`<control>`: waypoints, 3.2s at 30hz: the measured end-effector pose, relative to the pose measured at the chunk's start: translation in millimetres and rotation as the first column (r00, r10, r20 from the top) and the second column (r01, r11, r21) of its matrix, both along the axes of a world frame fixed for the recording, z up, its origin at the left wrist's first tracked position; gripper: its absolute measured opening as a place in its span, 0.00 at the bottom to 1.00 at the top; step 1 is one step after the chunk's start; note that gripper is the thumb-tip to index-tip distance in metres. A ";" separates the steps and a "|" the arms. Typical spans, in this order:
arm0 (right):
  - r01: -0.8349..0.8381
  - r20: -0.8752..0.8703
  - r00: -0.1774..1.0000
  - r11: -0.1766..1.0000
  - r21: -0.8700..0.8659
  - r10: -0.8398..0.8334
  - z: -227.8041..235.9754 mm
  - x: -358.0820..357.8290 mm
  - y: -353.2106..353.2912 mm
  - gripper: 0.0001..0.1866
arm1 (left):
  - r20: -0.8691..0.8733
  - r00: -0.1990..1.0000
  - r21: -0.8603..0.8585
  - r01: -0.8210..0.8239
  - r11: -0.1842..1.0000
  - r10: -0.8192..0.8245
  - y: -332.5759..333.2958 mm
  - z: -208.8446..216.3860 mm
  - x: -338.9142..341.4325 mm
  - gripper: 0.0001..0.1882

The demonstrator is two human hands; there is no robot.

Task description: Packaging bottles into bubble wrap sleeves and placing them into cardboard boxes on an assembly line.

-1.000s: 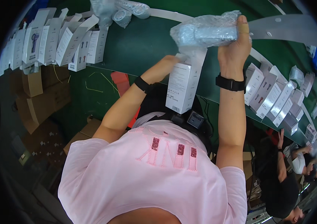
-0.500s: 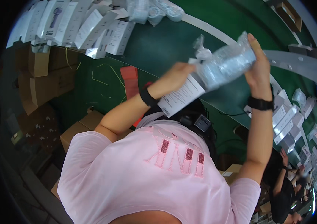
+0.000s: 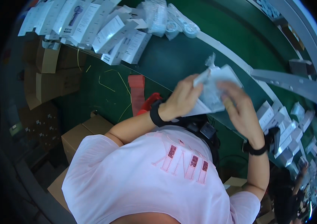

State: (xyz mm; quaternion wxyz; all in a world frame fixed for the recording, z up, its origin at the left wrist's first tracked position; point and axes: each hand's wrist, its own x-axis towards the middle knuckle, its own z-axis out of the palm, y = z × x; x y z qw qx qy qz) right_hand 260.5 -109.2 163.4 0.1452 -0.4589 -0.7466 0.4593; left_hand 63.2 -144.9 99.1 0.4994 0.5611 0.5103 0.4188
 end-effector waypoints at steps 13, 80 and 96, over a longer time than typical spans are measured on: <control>-0.006 0.469 0.872 0.954 0.301 -0.142 -232.4 -29.1 60.1 0.30 | 0.177 0.844 -0.319 -0.438 0.841 0.506 -2.2 -32.5 -113.1 0.22; 0.543 -0.057 0.839 0.822 0.171 -0.541 48.9 144.7 -163.7 0.24 | 0.566 0.446 -0.095 0.871 0.482 -0.694 -9.8 27.6 170.6 0.41; 0.450 0.055 -0.275 -0.078 0.890 -0.960 5.0 640.1 -210.7 0.44 | -0.367 0.817 -0.239 0.379 0.894 -0.444 58.0 30.2 199.2 0.29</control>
